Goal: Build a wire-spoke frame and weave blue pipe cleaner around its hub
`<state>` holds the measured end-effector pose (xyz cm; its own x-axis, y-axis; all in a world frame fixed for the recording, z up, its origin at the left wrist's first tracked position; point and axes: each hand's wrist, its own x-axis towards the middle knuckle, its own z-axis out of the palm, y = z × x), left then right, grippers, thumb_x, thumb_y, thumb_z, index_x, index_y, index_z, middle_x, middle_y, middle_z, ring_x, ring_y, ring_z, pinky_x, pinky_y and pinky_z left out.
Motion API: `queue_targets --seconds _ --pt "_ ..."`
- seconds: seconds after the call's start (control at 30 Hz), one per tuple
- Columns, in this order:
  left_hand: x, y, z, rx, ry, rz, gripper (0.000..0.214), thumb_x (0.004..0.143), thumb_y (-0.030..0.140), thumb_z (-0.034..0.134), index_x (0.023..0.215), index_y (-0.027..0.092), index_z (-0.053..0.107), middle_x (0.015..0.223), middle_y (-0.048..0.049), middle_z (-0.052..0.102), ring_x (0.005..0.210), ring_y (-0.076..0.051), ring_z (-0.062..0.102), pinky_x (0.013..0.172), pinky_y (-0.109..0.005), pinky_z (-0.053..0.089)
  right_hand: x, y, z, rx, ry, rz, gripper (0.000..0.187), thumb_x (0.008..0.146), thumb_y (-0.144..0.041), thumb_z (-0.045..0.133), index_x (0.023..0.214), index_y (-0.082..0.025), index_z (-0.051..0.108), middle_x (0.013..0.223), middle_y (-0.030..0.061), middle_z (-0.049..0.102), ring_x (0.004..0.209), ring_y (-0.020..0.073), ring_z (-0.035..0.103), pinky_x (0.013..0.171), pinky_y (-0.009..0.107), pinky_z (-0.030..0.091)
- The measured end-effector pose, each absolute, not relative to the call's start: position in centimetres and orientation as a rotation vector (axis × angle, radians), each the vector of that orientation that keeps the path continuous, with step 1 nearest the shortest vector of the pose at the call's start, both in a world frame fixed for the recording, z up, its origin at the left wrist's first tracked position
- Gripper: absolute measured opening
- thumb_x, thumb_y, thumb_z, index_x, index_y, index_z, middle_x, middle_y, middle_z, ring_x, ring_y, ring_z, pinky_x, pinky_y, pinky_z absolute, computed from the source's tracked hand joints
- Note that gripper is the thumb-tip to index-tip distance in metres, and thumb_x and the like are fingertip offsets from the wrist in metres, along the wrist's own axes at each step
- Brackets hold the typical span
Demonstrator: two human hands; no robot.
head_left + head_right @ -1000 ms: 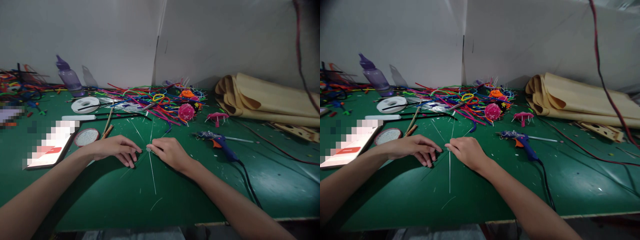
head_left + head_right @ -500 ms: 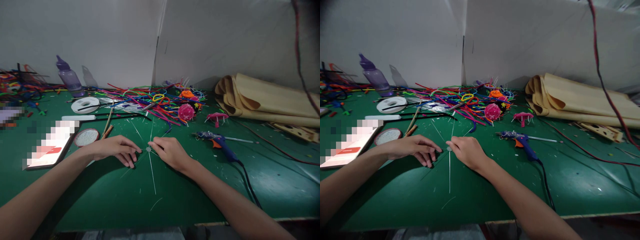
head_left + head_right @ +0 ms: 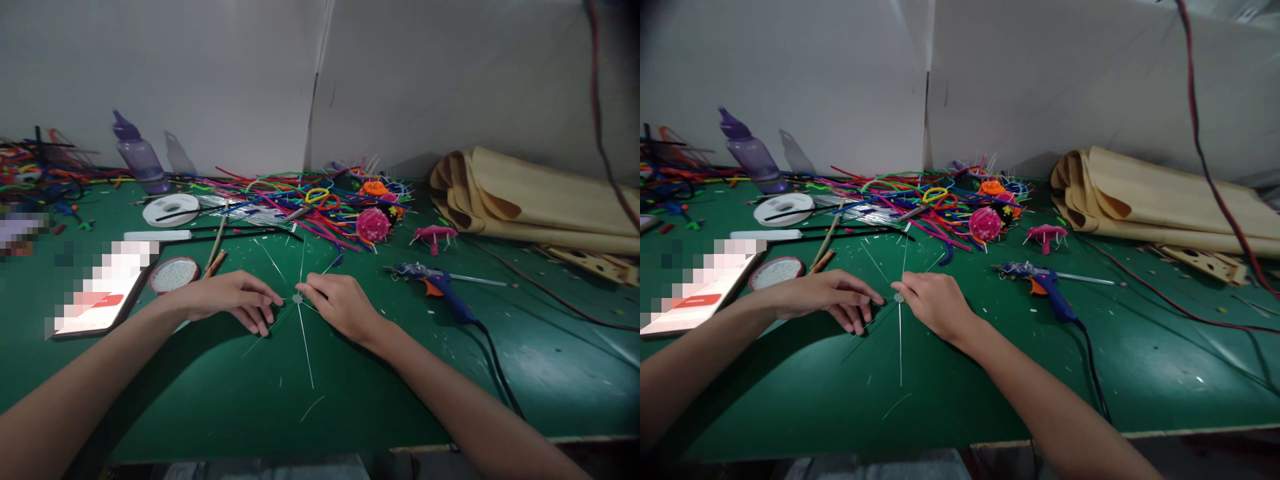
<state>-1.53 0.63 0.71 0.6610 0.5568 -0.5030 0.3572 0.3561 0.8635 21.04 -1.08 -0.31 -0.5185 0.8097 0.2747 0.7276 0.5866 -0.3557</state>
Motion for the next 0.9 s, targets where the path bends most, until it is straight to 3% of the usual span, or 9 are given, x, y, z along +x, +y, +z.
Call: queue_targets --seconds 0.37,0.9 --pt "-1.55 0.74 0.66 1.253 0.904 0.151 0.034 0.078 0.033 0.057 0.108 0.016 0.061 0.091 -0.0121 0.068 0.081 -0.024 0.067 0.072 -0.034 0.053 20.99 -1.11 -0.39 -1.174 -2.461 0.239 0.031 0.091 -0.034 0.039 0.069 -0.017 0.054 0.061 -0.0013 0.053 0.061 0.0094 0.048 0.057 0.021 0.028" --pt "-1.42 0.7 0.68 1.233 0.906 0.156 0.033 0.079 0.03 0.054 0.108 0.016 0.062 0.092 -0.0118 0.069 0.08 -0.023 0.067 0.071 -0.032 0.053 20.97 -1.16 -0.51 -1.272 -2.398 0.165 0.033 0.091 -0.033 0.036 0.064 -0.017 0.048 0.054 -0.0033 0.042 0.049 0.0083 0.037 0.051 0.022 0.023"
